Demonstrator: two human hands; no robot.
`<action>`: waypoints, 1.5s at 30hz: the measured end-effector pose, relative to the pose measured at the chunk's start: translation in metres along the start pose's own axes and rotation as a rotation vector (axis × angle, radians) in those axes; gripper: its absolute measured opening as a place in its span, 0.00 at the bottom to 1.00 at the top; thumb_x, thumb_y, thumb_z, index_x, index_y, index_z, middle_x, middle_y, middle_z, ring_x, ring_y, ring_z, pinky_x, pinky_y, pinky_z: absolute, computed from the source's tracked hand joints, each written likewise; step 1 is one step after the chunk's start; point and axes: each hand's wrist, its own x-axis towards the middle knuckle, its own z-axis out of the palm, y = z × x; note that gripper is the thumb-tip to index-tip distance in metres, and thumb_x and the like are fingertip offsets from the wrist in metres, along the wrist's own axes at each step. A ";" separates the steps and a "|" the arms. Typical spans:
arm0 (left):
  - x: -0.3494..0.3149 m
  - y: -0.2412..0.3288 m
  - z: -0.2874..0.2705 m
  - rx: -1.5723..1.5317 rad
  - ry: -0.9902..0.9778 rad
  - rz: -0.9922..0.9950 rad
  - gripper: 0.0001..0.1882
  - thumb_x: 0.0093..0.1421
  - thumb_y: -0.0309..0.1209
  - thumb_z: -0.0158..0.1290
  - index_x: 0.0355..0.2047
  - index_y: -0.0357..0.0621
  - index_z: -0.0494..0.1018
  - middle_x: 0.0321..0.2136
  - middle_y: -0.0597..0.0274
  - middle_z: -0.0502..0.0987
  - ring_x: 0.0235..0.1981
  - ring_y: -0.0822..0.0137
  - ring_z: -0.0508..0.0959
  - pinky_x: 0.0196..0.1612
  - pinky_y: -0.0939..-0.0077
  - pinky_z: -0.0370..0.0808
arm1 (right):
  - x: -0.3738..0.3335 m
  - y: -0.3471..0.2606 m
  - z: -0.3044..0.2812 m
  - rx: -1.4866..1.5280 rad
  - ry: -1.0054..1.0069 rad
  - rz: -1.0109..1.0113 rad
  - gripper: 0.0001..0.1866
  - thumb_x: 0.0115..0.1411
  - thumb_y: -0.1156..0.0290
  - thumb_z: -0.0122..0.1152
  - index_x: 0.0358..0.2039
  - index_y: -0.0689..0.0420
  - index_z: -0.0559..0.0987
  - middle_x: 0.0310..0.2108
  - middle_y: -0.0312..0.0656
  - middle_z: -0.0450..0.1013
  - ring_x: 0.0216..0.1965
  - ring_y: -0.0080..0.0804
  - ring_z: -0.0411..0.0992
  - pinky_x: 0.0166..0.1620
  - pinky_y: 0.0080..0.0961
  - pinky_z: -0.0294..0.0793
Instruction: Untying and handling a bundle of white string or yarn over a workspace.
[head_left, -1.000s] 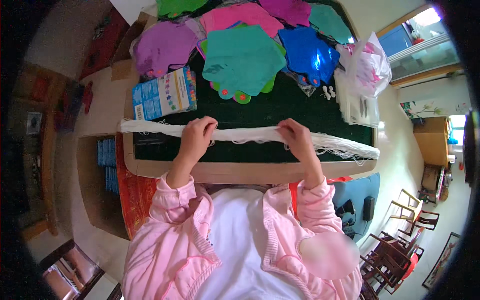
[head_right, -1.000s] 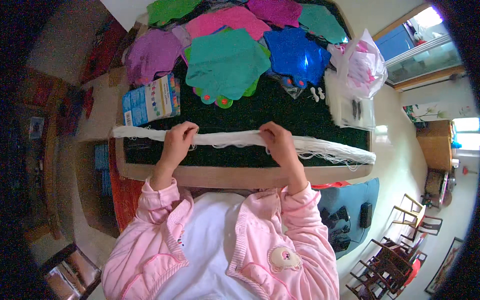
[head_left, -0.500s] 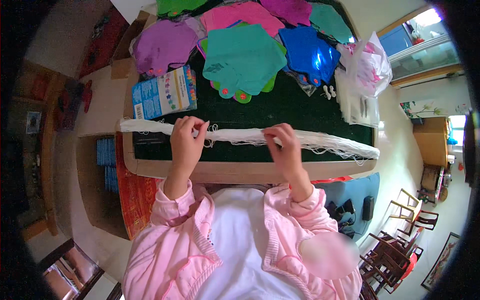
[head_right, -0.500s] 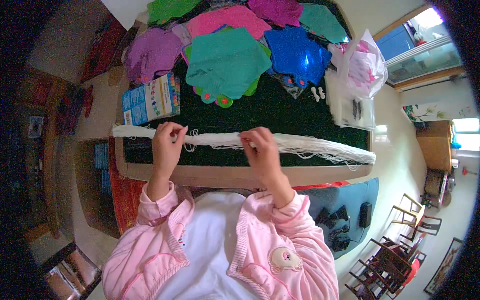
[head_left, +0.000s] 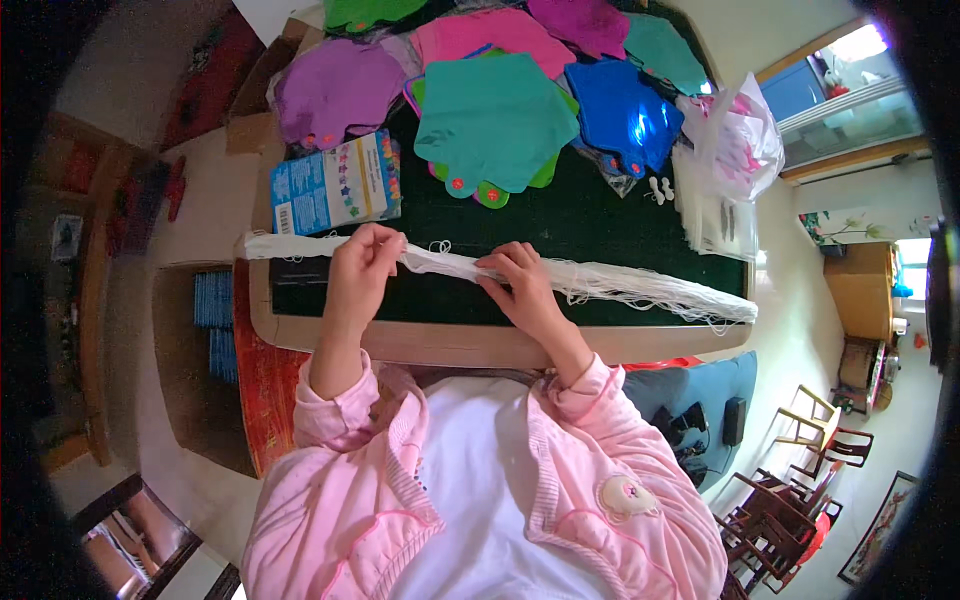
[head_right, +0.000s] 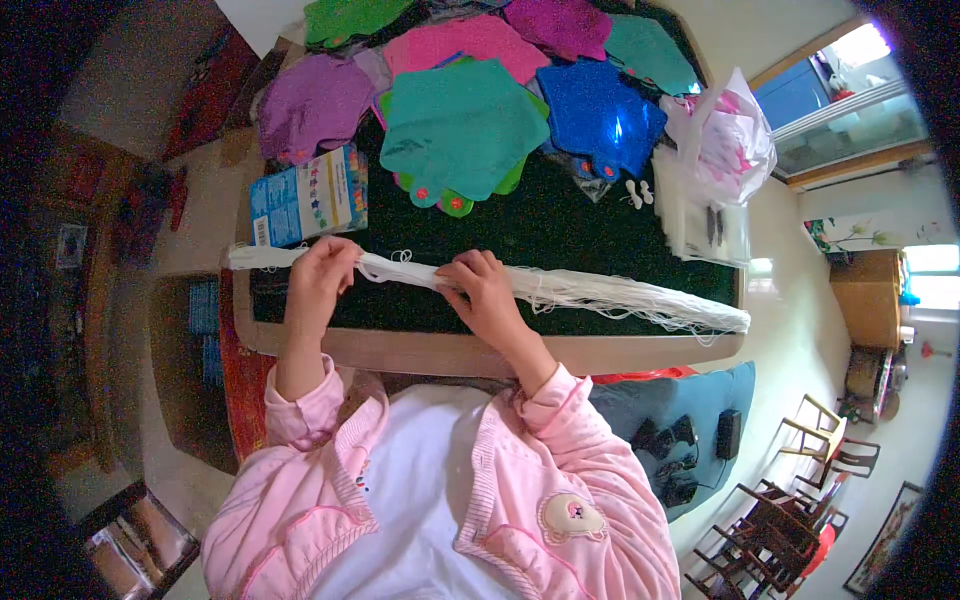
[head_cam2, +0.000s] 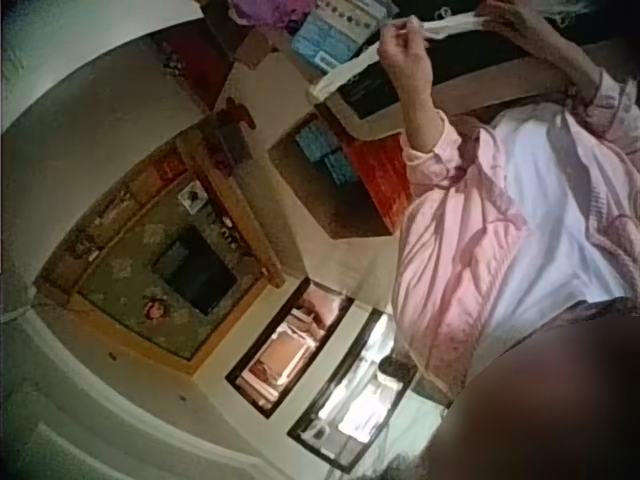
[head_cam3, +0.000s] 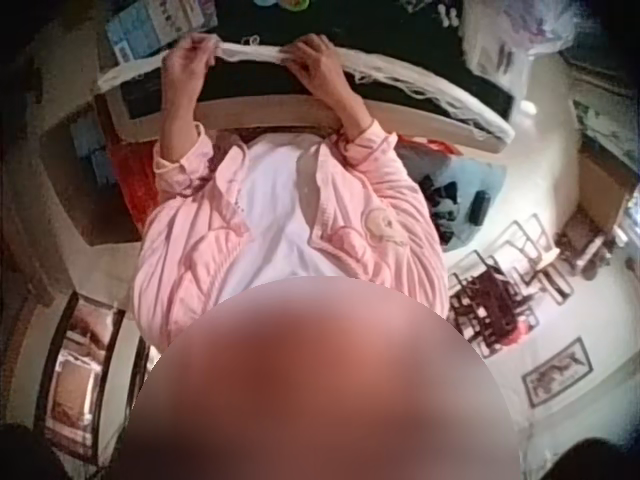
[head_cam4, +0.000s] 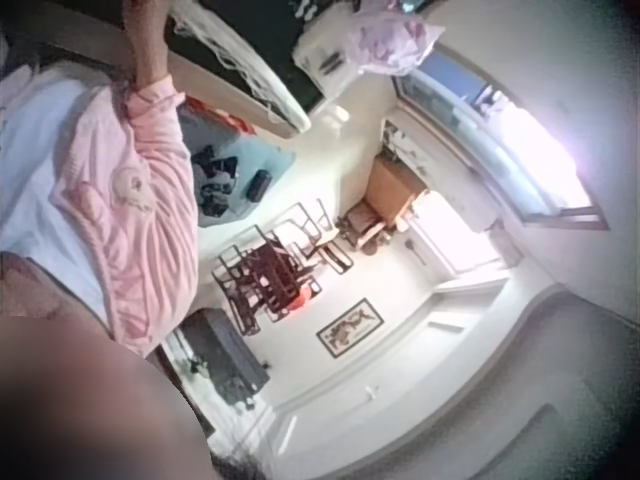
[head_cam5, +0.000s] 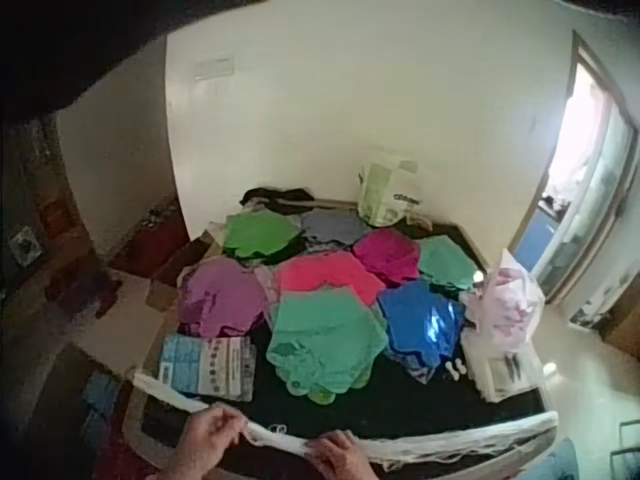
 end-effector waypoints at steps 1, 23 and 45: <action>0.002 0.003 -0.002 -0.200 -0.039 -0.091 0.06 0.57 0.28 0.51 0.27 0.37 0.71 0.20 0.64 0.72 0.20 0.76 0.69 0.24 0.82 0.66 | 0.000 0.001 0.001 -0.005 0.003 -0.004 0.08 0.49 0.75 0.61 0.32 0.57 0.76 0.32 0.44 0.68 0.35 0.42 0.66 0.39 0.34 0.66; -0.004 0.060 0.030 0.058 -0.755 0.270 0.05 0.53 0.25 0.54 0.29 0.38 0.77 0.23 0.58 0.76 0.23 0.70 0.74 0.26 0.77 0.68 | 0.000 0.007 0.003 0.023 0.005 -0.018 0.07 0.49 0.74 0.55 0.31 0.58 0.75 0.30 0.44 0.68 0.34 0.45 0.64 0.37 0.36 0.64; -0.039 0.128 0.141 -0.470 -0.540 0.707 0.05 0.53 0.24 0.54 0.30 0.37 0.73 0.22 0.57 0.72 0.23 0.61 0.74 0.26 0.73 0.69 | 0.001 -0.062 -0.038 0.732 0.091 0.123 0.08 0.51 0.74 0.60 0.32 0.59 0.75 0.50 0.48 0.66 0.57 0.40 0.59 0.59 0.36 0.54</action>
